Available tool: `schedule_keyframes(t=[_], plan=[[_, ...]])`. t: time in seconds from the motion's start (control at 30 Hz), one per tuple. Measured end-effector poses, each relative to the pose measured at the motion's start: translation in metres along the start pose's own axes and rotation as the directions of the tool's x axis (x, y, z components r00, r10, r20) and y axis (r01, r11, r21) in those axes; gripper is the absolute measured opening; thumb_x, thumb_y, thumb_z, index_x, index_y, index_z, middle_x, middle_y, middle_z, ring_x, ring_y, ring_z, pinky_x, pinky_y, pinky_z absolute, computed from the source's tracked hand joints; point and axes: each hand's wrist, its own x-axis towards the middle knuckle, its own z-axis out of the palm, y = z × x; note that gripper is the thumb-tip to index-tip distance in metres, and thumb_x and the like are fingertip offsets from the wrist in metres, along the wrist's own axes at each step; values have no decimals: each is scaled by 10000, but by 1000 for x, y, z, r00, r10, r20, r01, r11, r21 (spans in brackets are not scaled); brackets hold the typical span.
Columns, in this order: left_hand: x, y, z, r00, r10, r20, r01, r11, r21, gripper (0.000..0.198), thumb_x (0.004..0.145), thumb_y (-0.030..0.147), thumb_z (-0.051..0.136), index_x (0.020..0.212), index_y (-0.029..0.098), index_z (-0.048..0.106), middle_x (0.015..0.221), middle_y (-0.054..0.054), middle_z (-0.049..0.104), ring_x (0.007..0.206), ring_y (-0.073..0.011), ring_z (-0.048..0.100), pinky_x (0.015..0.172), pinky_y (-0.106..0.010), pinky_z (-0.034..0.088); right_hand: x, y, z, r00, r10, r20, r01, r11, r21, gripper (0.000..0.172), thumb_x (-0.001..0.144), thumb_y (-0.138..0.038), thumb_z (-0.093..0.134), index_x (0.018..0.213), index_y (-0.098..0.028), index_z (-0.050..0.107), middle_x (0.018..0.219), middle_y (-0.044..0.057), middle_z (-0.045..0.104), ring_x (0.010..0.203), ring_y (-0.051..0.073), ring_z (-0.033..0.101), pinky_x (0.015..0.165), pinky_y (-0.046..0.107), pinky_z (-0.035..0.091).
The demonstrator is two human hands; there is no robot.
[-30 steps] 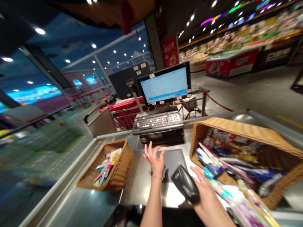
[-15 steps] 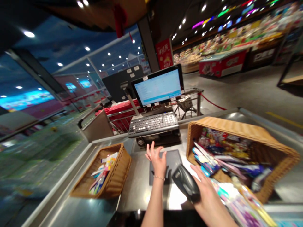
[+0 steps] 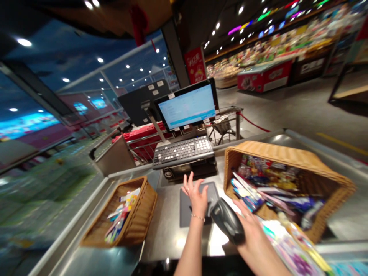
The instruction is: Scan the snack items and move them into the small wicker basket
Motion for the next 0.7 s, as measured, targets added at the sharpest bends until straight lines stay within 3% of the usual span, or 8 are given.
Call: schedule_keyframes(t=[0.47,0.7], plan=[[-7,14,14,997,71,29,-70,997,-32,171,796,184,657,919,276,733,1462,-71,530,1457,-344,307,1126,-679,252,4,-12,-8,995,93,-39,-92,995,33,443,686,-193,599,1114,-216,710,1477,174,525,1429,416,406,1130,636,372],[-9,23,15,995,76,69,-73,996,-47,180,787,178,648,920,266,732,1474,-77,518,1458,-347,304,1134,-677,234,1,-4,-7,992,87,-88,-85,996,26,476,716,-201,558,1174,-199,688,1471,186,532,1427,396,419,1133,638,375]])
